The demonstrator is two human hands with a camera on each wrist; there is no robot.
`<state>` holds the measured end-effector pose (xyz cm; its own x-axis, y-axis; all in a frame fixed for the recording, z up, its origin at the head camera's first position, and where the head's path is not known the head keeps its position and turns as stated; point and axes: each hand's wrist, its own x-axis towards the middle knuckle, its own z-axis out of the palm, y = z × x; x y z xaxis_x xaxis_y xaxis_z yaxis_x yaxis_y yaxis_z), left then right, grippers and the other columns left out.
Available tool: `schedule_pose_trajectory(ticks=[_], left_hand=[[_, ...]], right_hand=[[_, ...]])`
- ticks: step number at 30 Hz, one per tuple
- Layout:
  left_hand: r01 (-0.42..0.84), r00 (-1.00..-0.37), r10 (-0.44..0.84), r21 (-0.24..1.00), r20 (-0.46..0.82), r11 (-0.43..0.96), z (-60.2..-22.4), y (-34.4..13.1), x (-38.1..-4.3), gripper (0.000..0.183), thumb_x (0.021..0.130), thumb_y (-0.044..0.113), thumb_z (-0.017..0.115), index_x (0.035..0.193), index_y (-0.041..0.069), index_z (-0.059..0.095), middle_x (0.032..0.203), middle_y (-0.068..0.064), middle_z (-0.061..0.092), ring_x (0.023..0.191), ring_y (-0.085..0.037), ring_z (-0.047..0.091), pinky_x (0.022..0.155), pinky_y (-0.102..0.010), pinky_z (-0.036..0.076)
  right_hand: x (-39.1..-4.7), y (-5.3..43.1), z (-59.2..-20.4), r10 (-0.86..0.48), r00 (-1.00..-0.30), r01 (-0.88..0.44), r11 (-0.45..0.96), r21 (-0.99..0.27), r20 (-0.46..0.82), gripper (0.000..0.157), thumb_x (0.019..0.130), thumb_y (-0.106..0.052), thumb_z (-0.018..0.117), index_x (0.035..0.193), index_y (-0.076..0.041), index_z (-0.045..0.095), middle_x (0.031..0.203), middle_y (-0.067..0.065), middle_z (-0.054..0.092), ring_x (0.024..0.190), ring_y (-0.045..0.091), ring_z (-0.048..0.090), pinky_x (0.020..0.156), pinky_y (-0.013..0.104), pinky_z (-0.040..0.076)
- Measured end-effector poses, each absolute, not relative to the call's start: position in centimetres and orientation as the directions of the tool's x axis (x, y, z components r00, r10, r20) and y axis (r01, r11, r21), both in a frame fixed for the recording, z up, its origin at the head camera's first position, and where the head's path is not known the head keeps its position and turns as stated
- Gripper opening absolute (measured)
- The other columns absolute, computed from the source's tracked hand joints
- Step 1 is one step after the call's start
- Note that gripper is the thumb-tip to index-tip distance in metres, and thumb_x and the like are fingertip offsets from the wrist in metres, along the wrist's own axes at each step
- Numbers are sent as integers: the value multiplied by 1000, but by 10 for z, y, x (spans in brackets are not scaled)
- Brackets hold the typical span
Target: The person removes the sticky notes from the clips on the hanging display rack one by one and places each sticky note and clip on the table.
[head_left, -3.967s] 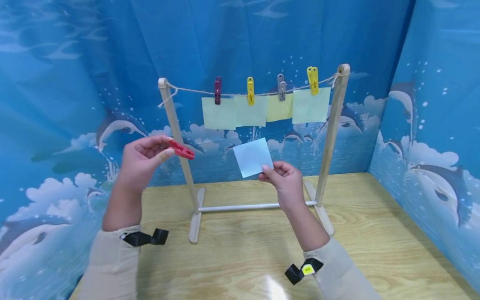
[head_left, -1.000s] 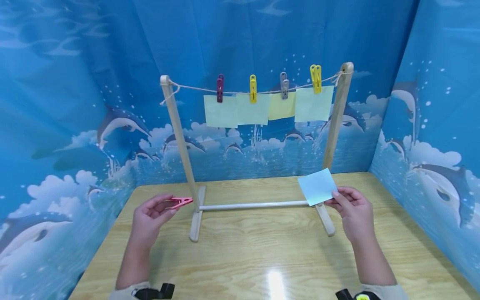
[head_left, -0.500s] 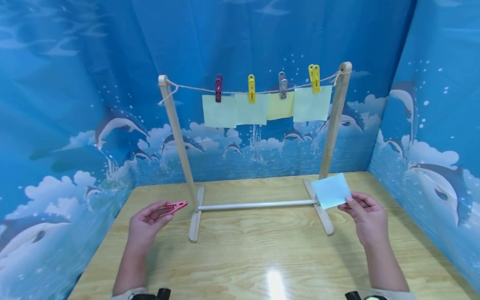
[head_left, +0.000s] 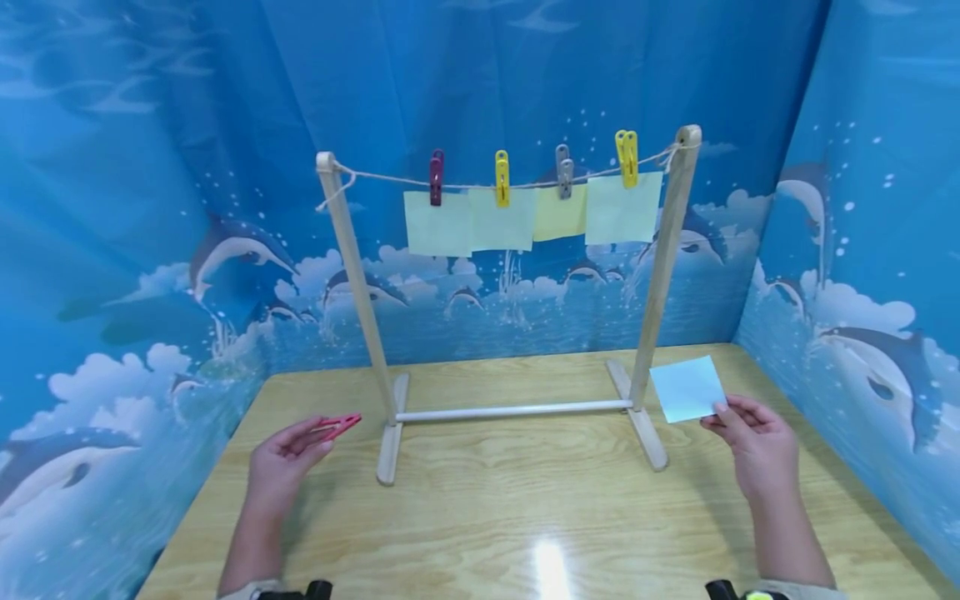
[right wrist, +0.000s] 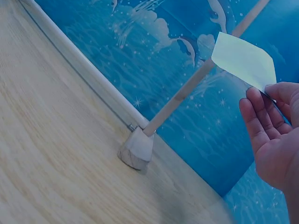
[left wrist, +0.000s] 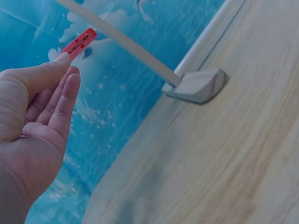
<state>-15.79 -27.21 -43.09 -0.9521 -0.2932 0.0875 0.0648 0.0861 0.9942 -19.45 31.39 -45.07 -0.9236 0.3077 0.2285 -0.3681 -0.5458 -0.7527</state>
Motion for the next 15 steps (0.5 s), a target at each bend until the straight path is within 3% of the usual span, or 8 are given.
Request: schedule_pose_trajectory(ticks=[10, 15], left_hand=[[62, -946, -314, 995, 84, 81, -449, -284, -162, 44, 80, -8, 74, 123, -4, 61, 96, 5, 74, 89, -5, 69, 79, -22, 56], [56, -943, -324, 996, 76, 72, -456, -289, -166, 43, 80, -11, 73, 120, -4, 63, 94, 5, 74, 87, -5, 69, 78, -22, 56]], right_hand=[[-202, 326, -467, 335, -919, -380, -611, -695, 208, 20, 87, 21, 56, 96, 8, 68, 79, 15, 68, 65, 26, 70, 66, 34, 60], [-207, 332, -476, 344, -924, -349, -584, -733, 166, 19, 87, 19, 58, 96, 6, 69, 79, 14, 68, 65, 24, 70, 65, 33, 60]])
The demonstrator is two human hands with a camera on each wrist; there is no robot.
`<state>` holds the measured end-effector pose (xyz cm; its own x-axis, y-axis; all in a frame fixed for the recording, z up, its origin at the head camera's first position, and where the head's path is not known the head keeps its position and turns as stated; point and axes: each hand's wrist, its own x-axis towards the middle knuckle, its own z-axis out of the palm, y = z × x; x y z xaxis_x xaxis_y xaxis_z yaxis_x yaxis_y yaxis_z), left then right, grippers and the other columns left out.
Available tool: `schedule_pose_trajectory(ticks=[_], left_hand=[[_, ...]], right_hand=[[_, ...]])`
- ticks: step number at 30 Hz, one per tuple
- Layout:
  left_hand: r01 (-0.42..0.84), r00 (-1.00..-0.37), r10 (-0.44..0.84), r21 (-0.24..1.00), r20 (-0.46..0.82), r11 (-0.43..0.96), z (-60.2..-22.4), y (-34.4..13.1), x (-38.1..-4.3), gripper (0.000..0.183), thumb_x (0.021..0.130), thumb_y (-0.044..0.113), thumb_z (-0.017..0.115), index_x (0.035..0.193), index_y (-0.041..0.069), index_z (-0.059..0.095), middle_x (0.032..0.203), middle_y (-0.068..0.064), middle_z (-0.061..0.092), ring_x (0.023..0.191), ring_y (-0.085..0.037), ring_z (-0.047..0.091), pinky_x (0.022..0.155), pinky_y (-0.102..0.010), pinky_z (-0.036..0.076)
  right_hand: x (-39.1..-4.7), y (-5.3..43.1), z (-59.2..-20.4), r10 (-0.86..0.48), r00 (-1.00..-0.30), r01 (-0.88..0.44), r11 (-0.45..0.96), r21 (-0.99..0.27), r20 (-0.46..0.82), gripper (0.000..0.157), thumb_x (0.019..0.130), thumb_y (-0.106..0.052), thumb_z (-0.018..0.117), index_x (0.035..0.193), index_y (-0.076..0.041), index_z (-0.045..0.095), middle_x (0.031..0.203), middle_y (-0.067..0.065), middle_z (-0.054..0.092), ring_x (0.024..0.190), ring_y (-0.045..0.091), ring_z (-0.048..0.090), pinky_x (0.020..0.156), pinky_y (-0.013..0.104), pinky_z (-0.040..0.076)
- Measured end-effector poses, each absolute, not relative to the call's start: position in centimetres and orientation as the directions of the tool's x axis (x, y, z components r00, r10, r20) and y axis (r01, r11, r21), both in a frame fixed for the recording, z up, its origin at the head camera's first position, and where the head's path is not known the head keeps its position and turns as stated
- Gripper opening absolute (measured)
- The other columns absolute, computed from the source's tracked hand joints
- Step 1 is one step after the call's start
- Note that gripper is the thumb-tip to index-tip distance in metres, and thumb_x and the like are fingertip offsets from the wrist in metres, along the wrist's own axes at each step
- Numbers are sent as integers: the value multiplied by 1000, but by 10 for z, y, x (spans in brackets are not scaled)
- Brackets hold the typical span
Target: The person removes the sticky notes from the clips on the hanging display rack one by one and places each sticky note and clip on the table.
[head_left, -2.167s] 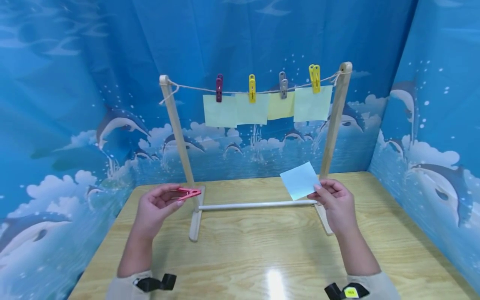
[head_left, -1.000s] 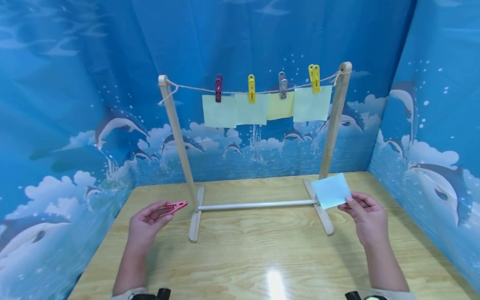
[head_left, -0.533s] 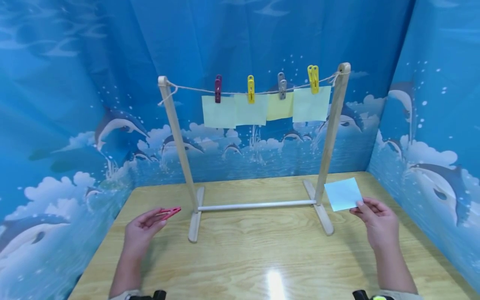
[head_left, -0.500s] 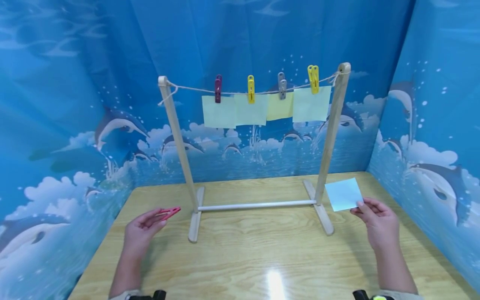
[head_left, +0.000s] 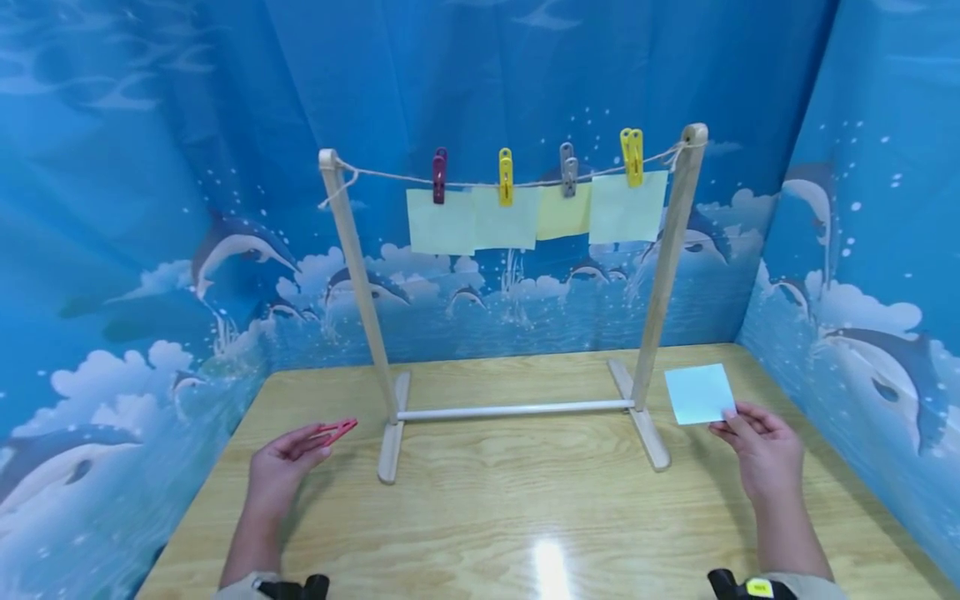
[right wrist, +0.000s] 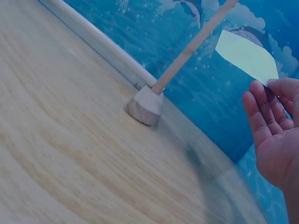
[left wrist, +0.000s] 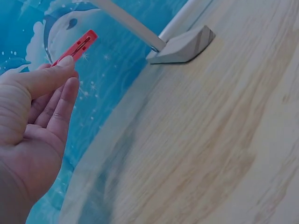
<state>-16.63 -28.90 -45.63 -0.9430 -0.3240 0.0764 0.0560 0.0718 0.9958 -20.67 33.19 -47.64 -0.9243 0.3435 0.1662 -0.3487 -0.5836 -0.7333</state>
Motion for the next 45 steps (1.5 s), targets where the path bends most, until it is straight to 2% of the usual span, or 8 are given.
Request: schedule_pose_trajectory(ticks=[4, 9, 15, 25, 34, 41, 45], left_hand=[[44, -945, -320, 995, 70, 88, -459, -292, -170, 43, 80, -13, 71, 121, -5, 62, 94, 3, 74, 86, -5, 69, 79, -23, 56], [-41, -947, -321, 986, 13, 161, -461, -296, -176, 49, 83, -6, 72, 129, -6, 55, 98, 3, 74, 89, -2, 68, 81, -22, 55], [-139, -940, -335, 970, -65, 202, -468, -302, -184, 51, 83, -1, 74, 131, -2, 56, 108, -5, 72, 87, 0, 67, 81, -21, 55], [-162, -931, -356, 963, -77, 215, -479, -303, -193, 51, 82, -1, 76, 129, -5, 56, 111, -12, 70, 82, 0, 67, 77, -18, 55], [-188, -930, -357, 943, -82, 274, -489, -304, -198, 53, 80, 1, 78, 128, -5, 57, 116, -19, 67, 82, -1, 66, 75, -17, 55], [-222, -928, -362, 911, -88, 349, -492, -303, -200, 49, 78, 2, 79, 124, -3, 61, 114, -19, 67, 90, -13, 69, 75, -21, 56], [-228, -925, -371, 901, -82, 369, -492, -302, -200, 48, 79, 3, 79, 124, -1, 61, 114, -19, 67, 94, -17, 69, 75, -21, 56]], right_hand=[[-213, 337, -484, 321, -935, -312, -552, -773, 149, 19, 87, 18, 59, 97, 5, 69, 79, 13, 69, 66, 23, 71, 66, 32, 60], [-221, 344, -492, 286, -951, -259, -530, -808, 118, 19, 88, 16, 60, 97, 2, 69, 80, 12, 70, 68, 23, 71, 67, 33, 60], [-229, 352, -499, 296, -955, -142, -406, -903, 17, 16, 89, 8, 65, 97, -6, 69, 80, 6, 70, 70, 17, 71, 69, 30, 60], [-241, 358, -516, 326, -945, -82, -279, -957, -14, 19, 89, 1, 68, 102, -11, 67, 81, 0, 71, 70, 13, 71, 68, 28, 59], [-250, 359, -520, 370, -929, -10, -101, -995, -29, 24, 89, 4, 67, 111, -4, 62, 79, -6, 68, 71, 10, 70, 70, 26, 58], [-253, 355, -524, 368, -930, 68, 151, -986, -8, 37, 92, -1, 65, 125, 10, 53, 79, -10, 65, 70, 4, 69, 71, 22, 58], [-255, 352, -524, 384, -923, 68, 194, -979, 12, 41, 90, 0, 67, 126, 13, 52, 77, -9, 65, 67, 1, 66, 69, 20, 57]])
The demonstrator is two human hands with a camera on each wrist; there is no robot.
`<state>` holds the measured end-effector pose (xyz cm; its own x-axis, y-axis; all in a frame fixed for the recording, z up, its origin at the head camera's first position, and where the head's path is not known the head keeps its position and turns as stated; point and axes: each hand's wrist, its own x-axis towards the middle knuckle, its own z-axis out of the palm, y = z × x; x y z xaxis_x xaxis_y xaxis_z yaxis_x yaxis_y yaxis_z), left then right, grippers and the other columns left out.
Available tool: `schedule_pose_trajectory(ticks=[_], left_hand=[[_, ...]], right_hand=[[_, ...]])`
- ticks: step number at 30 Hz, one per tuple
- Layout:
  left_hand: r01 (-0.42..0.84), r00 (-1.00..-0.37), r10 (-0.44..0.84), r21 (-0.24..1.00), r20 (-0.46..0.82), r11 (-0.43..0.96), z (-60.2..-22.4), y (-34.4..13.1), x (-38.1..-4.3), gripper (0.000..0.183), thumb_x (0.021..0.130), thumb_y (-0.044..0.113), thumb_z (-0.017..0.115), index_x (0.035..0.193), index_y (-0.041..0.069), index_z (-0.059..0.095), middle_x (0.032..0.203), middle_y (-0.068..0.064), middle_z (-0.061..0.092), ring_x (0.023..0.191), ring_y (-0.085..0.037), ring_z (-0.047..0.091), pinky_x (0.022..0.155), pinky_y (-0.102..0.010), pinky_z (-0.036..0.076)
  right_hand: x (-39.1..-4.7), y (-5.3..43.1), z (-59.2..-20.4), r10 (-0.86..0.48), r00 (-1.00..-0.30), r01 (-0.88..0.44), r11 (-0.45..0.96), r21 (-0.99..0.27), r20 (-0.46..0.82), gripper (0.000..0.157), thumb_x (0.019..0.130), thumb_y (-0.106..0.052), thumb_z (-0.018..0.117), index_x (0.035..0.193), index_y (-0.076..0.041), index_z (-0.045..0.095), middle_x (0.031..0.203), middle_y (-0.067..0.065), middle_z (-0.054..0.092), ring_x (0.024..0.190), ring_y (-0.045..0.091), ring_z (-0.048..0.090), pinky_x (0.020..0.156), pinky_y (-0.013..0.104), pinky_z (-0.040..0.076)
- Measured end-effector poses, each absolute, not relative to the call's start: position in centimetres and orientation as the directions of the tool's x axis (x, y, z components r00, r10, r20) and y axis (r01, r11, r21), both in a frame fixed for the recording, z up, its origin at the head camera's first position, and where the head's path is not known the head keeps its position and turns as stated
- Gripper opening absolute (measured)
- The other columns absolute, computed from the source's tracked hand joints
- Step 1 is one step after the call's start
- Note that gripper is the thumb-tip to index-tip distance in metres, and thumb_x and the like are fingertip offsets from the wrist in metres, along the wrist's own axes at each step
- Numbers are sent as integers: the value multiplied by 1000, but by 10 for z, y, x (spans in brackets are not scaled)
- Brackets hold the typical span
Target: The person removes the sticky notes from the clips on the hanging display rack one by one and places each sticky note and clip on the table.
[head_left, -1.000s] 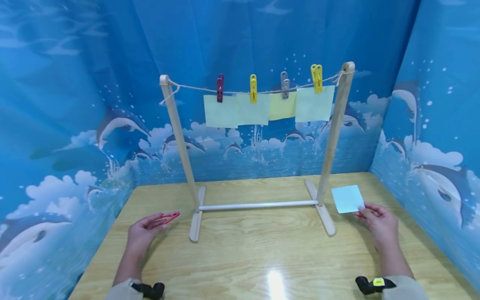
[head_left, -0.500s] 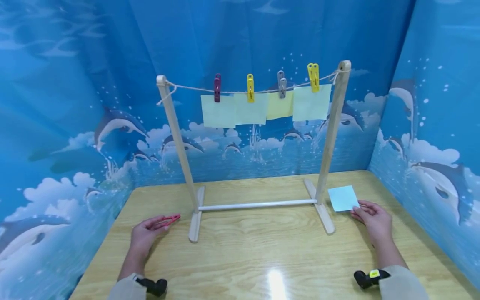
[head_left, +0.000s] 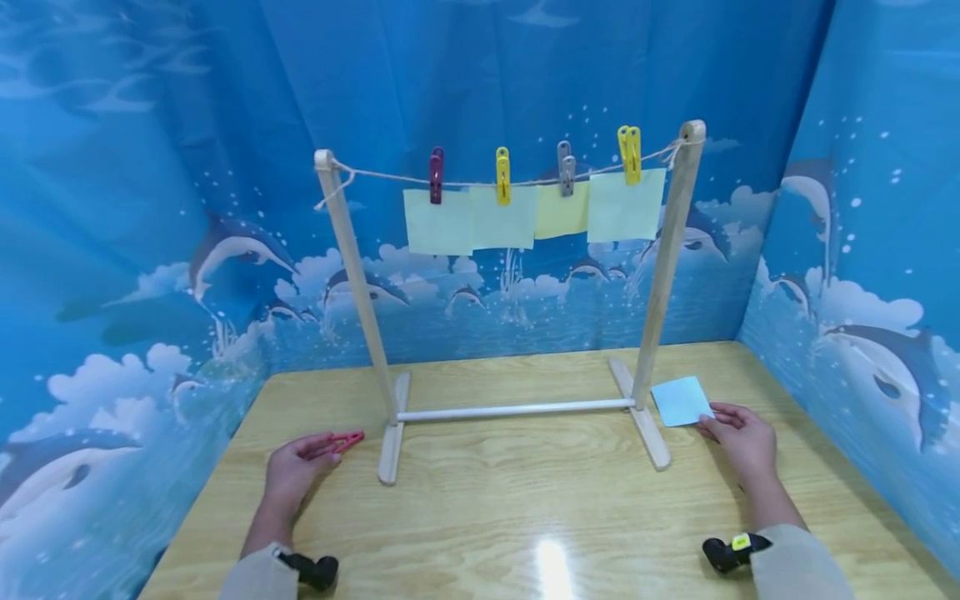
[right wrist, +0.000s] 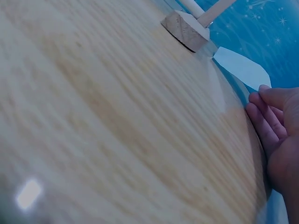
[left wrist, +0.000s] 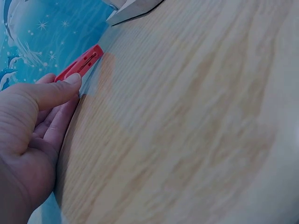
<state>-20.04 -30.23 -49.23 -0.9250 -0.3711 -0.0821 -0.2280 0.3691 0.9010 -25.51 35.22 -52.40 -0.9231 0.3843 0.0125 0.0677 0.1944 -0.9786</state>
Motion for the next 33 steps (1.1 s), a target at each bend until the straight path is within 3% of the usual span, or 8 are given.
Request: schedule_pose_trajectory(ticks=[7, 12, 16, 19, 22, 25, 33], left_hand=[[-225, -921, -385, 882, -55, 413, -493, -298, -203, 44, 80, 2, 78, 122, -1, 64, 110, -17, 69, 93, -18, 69, 74, -20, 56], [-219, -922, -386, 857, -25, 466, -494, -296, -205, 42, 79, 2, 78, 119, -2, 66, 105, -16, 71, 90, -17, 70, 74, -21, 56], [-228, -921, -390, 834, -17, 502, -493, -295, -204, 41, 79, 4, 78, 118, 0, 67, 103, -13, 72, 90, -17, 69, 79, -25, 56], [-235, -919, -395, 825, -14, 515, -492, -294, -202, 41, 79, 5, 79, 118, 0, 67, 102, -13, 72, 89, -18, 69, 84, -33, 55], [-236, -918, -396, 821, -14, 519, -492, -294, -201, 41, 79, 5, 79, 118, -1, 66, 103, -14, 72, 90, -20, 69, 88, -40, 53], [-243, -918, -397, 822, -23, 515, -492, -293, -200, 43, 79, 6, 79, 120, 0, 66, 106, -14, 71, 93, -23, 68, 89, -43, 53], [-268, -905, -423, 836, -48, 479, -496, -295, -200, 46, 79, 9, 80, 123, 3, 65, 109, -13, 70, 98, -23, 66, 85, -35, 55]], right_hand=[[-258, 350, -526, 435, -900, 117, 308, -944, 30, 39, 88, -4, 71, 122, 11, 58, 75, -14, 62, 66, -9, 58, 63, 15, 55], [-257, 346, -526, 458, -887, 157, 417, -895, 57, 35, 89, -9, 71, 119, 7, 62, 91, 10, 69, 67, -9, 53, 58, 10, 50], [-254, 345, -527, 446, -891, 180, 511, -840, 81, 34, 90, -15, 70, 117, 5, 64, 105, 21, 67, 78, 6, 60, 58, 10, 46], [-252, 343, -527, 432, -897, 185, 550, -814, 88, 34, 91, -17, 70, 117, 4, 64, 108, 23, 66, 91, 24, 62, 62, 16, 46], [-251, 343, -528, 426, -900, 182, 558, -810, 90, 33, 92, -17, 69, 115, 5, 64, 109, 24, 65, 97, 34, 61, 68, 24, 48], [-251, 343, -529, 426, -899, 186, 579, -794, 100, 31, 91, -17, 69, 112, 5, 65, 107, 24, 66, 96, 35, 61, 71, 31, 50], [-255, 342, -530, 414, -900, 175, 629, -757, 136, 35, 89, -11, 70, 116, 10, 61, 103, 27, 64, 92, 38, 61, 74, 45, 52]])
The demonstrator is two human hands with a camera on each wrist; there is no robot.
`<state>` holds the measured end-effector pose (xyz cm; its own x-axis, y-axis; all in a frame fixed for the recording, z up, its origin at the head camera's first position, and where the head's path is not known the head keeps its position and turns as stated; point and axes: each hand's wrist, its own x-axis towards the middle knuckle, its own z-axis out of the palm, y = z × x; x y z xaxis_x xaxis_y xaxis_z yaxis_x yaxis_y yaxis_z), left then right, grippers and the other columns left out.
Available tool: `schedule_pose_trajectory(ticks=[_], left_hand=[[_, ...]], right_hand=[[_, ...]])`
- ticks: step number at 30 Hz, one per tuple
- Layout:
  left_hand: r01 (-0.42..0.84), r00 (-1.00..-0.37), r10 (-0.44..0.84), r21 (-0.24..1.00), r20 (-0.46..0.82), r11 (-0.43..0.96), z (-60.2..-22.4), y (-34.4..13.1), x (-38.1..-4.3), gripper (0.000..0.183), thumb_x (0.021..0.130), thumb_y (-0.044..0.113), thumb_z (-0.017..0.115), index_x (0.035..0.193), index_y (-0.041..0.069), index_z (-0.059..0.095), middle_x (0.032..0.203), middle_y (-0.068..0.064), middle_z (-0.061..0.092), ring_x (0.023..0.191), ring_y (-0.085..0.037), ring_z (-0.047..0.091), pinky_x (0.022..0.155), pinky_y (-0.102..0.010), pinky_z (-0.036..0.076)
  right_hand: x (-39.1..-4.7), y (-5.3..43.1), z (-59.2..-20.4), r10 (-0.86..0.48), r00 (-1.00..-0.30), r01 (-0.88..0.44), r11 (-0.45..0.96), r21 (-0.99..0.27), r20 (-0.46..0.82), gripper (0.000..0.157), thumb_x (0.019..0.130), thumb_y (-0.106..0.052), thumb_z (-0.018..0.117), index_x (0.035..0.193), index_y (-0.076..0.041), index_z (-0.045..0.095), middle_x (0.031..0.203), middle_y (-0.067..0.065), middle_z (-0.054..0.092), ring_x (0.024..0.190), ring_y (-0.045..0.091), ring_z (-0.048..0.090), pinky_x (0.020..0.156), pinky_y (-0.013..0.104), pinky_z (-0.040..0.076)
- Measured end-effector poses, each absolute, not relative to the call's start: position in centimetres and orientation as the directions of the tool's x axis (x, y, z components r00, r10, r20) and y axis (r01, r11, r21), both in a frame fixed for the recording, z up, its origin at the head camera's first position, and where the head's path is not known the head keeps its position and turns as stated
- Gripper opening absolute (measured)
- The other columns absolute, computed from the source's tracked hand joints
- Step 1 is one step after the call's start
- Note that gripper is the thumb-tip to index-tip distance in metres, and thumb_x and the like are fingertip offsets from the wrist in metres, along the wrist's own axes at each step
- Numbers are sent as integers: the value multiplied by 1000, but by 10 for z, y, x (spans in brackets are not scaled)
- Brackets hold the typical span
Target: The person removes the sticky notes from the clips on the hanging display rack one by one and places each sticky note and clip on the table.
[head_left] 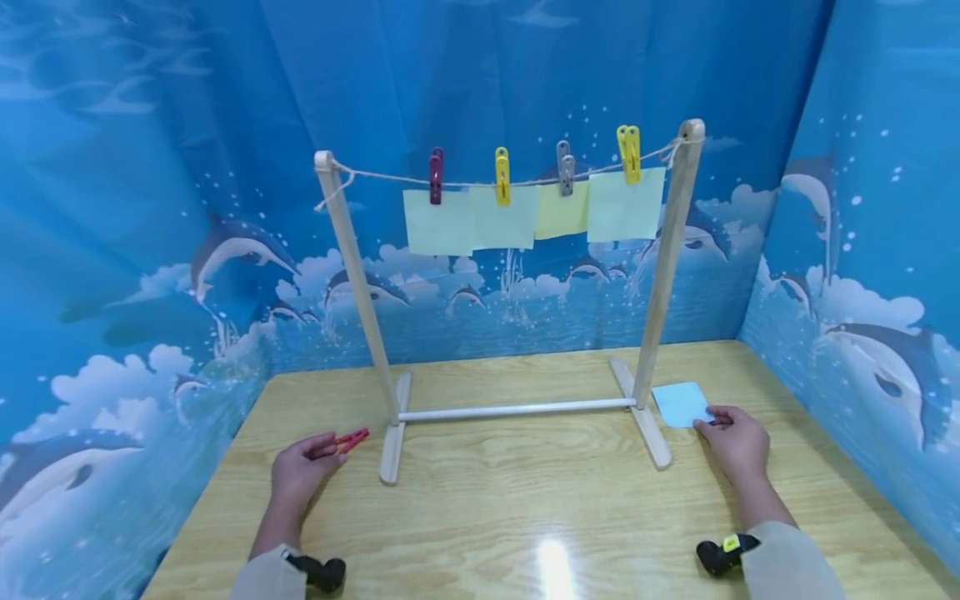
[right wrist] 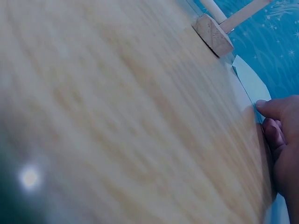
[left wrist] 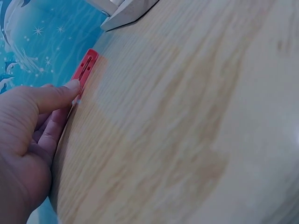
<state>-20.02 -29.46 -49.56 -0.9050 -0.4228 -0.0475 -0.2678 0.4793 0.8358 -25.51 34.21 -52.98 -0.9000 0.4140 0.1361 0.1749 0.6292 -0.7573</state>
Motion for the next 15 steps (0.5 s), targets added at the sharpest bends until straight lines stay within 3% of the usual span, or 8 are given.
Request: schedule_pose_trajectory(ticks=[6, 12, 15], left_hand=[[-277, -901, -429, 844, -62, 459, -496, -294, -200, 48, 80, 10, 80, 124, 3, 63, 111, -15, 69, 101, -26, 65, 87, -38, 55], [-274, -899, -433, 858, -67, 435, -493, -294, -198, 50, 79, 10, 80, 126, 5, 63, 113, -13, 68, 100, -21, 65, 82, -27, 55], [-259, -903, -423, 878, -72, 403, -491, -293, -196, 53, 79, 11, 81, 128, 6, 61, 116, -13, 67, 100, -18, 64, 83, -23, 53]], right_hand=[[-257, 342, -530, 408, -904, 184, 643, -743, 129, 38, 89, -10, 69, 119, 11, 59, 102, 28, 63, 91, 38, 60, 75, 48, 51], [-255, 341, -527, 402, -903, 165, 651, -741, 151, 40, 88, -11, 70, 120, 12, 59, 105, 29, 61, 92, 39, 58, 77, 50, 49], [-251, 341, -523, 403, -904, 157, 625, -765, 144, 42, 89, -13, 71, 122, 11, 58, 108, 29, 60, 94, 38, 58, 74, 43, 49]])
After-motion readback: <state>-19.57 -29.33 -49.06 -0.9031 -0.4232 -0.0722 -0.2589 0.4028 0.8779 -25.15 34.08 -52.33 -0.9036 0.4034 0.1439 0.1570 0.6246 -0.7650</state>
